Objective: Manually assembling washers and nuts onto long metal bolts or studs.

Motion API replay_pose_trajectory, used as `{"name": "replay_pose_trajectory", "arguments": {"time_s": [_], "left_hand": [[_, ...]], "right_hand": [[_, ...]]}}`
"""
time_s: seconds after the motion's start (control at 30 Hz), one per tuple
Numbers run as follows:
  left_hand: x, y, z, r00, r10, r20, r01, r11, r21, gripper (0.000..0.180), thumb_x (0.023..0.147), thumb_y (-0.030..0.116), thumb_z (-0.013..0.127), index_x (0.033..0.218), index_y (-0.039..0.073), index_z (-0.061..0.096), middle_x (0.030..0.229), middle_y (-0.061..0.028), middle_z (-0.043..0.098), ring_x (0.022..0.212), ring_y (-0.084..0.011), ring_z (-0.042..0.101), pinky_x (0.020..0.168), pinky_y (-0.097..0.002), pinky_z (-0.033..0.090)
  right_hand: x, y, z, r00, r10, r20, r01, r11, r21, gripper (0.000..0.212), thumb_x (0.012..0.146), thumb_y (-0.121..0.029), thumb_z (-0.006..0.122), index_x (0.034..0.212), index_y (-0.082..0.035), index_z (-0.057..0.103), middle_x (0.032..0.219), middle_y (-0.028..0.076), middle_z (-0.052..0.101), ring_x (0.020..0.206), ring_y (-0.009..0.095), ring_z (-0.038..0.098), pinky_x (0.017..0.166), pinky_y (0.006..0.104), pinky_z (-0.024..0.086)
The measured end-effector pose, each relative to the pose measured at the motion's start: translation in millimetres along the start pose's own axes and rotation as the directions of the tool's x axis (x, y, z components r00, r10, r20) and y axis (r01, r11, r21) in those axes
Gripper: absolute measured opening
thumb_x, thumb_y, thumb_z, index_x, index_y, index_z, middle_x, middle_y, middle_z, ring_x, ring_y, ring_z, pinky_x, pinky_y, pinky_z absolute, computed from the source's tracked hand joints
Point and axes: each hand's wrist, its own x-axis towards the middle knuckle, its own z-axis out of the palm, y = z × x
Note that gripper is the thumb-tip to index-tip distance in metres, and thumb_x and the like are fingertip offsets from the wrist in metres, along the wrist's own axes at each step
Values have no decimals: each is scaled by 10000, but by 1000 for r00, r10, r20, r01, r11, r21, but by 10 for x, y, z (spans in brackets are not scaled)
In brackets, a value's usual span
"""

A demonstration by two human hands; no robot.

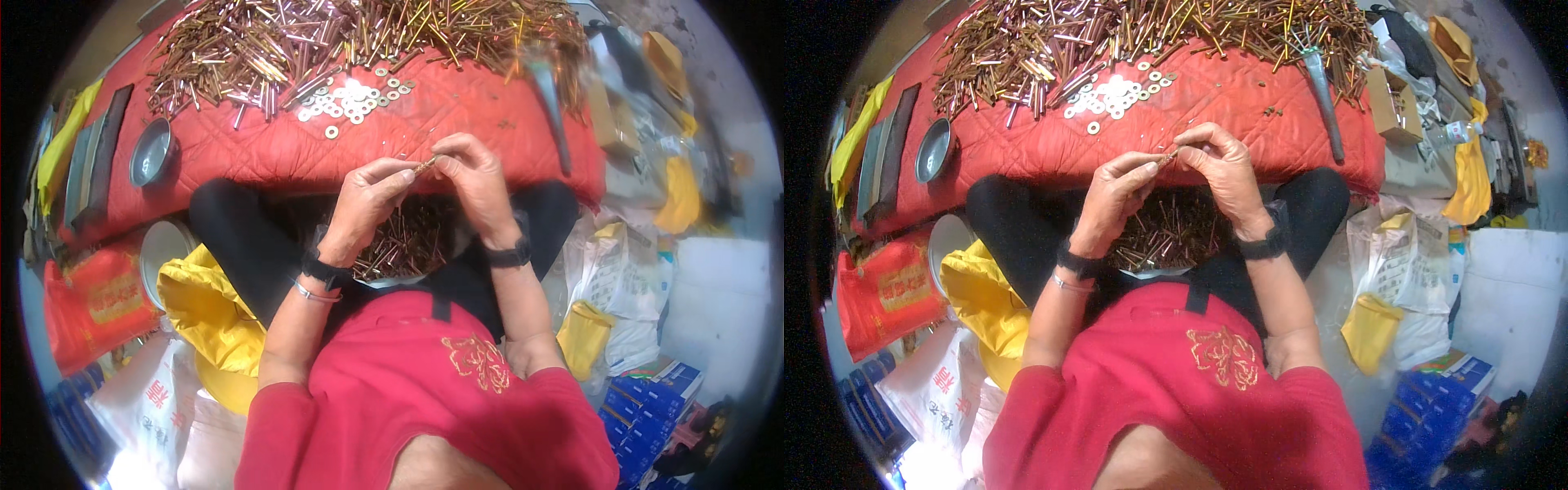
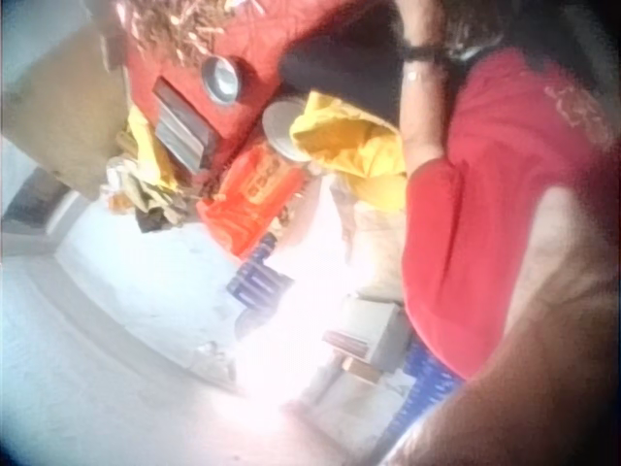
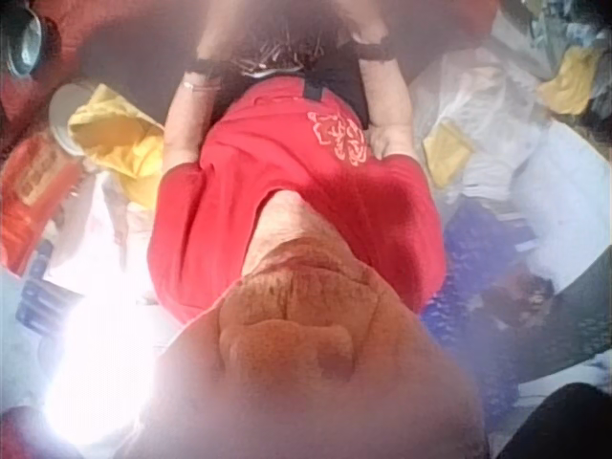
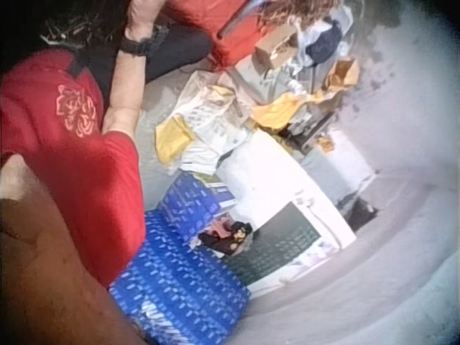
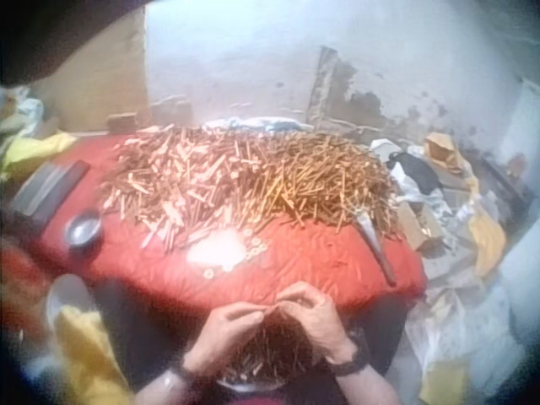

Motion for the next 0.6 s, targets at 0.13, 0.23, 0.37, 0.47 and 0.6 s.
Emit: {"name": "replay_pose_trajectory", "arguments": {"time_s": [0.13,0.23,0.37,0.47,0.6], "left_hand": [[12,40,-60,995,-90,44,91,995,-44,198,882,173,625,1041,60,654,639,58,479,458,-3,324,398,-161,204],[53,81,-166,967,-188,172,217,961,-172,192,878,168,623,1038,61,632,619,59,451,442,-6,308,378,-165,193],[53,145,-113,985,-142,102,147,988,-43,177,879,196,620,1003,70,626,619,65,450,438,-5,302,383,-164,191],[88,155,-144,976,-153,153,163,985,-54,176,883,200,618,1003,71,626,614,71,438,434,-9,299,380,-175,190],[108,139,-71,998,27,56,-40,967,251,294,882,174,621,1136,25,611,689,32,552,497,-26,421,438,-164,279]], "right_hand": [[46,-87,-22,994,-52,92,64,990,-122,121,835,36,627,934,-31,640,891,-10,596,817,61,555,724,199,461],[64,-173,8,983,-128,131,160,948,-274,121,805,57,631,900,-18,641,896,22,610,852,92,574,741,218,474],[108,-228,-4,955,-224,195,287,863,-416,119,781,65,637,875,-7,645,887,41,616,853,106,584,747,228,476],[123,-257,-23,953,-228,200,299,822,-484,103,788,63,629,867,0,648,858,39,621,792,98,588,697,223,476],[136,-331,-95,966,-18,257,174,780,-601,141,846,10,588,976,-12,637,852,49,626,759,109,605,675,225,486]]}}
